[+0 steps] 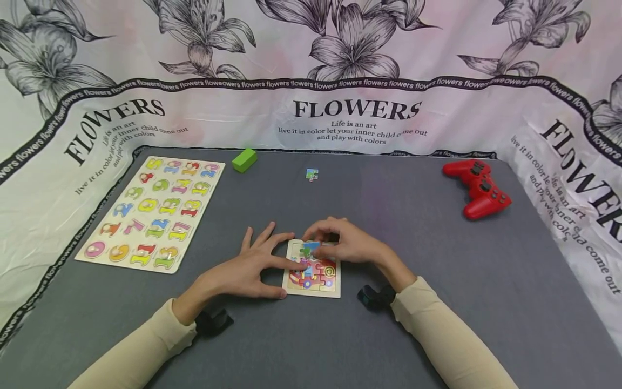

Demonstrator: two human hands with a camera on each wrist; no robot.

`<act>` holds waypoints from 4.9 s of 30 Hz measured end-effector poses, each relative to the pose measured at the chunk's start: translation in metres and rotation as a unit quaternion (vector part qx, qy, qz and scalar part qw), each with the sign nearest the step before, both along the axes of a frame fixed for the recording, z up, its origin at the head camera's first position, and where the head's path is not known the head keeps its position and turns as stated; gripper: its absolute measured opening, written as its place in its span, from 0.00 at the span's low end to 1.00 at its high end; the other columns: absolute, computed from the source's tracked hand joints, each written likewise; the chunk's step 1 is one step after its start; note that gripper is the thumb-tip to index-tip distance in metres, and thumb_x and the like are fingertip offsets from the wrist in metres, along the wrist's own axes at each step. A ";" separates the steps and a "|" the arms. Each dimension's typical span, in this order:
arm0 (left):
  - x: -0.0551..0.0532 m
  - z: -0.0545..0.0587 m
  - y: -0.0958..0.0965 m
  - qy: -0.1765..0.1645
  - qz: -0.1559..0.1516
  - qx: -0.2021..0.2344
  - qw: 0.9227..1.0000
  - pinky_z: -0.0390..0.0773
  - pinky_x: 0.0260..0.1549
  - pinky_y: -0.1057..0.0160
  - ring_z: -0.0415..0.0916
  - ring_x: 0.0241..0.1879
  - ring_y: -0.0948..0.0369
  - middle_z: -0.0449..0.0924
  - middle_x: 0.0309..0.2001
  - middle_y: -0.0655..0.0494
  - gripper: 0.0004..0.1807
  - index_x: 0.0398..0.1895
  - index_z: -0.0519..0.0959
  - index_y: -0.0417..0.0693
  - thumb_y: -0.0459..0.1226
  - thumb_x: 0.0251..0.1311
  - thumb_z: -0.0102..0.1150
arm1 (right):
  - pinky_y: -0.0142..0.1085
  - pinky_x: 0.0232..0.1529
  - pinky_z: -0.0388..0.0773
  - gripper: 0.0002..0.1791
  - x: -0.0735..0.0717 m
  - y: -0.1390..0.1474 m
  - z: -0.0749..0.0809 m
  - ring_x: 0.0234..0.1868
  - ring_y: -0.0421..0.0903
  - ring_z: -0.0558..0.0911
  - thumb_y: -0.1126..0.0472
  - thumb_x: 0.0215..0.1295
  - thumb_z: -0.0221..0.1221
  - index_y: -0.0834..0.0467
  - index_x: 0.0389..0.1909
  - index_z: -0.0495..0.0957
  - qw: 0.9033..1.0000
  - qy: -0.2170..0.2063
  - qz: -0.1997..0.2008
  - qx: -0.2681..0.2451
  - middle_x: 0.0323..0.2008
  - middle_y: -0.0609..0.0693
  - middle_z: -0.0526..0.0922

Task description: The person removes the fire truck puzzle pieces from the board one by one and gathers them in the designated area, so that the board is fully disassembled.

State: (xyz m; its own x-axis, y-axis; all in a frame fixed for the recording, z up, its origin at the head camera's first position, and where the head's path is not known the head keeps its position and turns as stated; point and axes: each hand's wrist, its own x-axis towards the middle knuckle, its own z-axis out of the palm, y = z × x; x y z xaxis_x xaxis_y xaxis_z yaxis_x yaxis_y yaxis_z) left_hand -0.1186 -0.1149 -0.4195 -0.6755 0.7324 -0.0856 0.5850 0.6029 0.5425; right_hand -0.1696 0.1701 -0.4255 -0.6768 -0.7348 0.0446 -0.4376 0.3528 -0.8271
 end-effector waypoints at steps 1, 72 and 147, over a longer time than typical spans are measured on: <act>0.000 0.000 0.000 0.000 0.000 0.000 1.000 0.22 0.66 0.21 0.26 0.81 0.36 0.50 0.82 0.52 0.32 0.67 0.76 0.77 0.55 0.58 0.71 | 0.38 0.45 0.75 0.16 -0.001 0.000 0.000 0.43 0.43 0.75 0.62 0.69 0.65 0.52 0.56 0.82 1.000 -0.006 0.001 -0.011 0.42 0.48 0.83; -0.001 -0.005 -0.002 0.003 0.004 -0.001 1.000 0.21 0.66 0.22 0.26 0.82 0.39 0.51 0.81 0.55 0.33 0.67 0.75 0.79 0.54 0.56 0.73 | 0.56 0.67 0.62 0.19 -0.136 0.023 0.011 0.42 0.52 0.77 0.59 0.74 0.58 0.54 0.63 0.81 0.959 0.029 -0.260 0.105 0.45 0.61 0.84; 0.000 0.000 -0.002 0.006 -0.002 0.010 1.000 0.22 0.66 0.21 0.26 0.81 0.36 0.51 0.81 0.52 0.33 0.67 0.76 0.77 0.54 0.56 0.73 | 0.32 0.39 0.69 0.22 -0.079 0.044 0.013 0.42 0.43 0.74 0.59 0.70 0.64 0.60 0.62 0.80 0.964 0.021 -0.264 -0.025 0.55 0.60 0.81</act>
State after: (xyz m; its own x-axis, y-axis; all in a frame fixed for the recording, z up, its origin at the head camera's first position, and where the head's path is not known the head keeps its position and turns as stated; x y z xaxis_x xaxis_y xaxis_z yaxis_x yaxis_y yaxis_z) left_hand -0.1182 -0.1166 -0.4199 -0.6731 0.7369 -0.0626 0.5943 0.5894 0.5472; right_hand -0.2485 0.2143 -0.4123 -0.9528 -0.2841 0.1072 -0.2416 0.4956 -0.8342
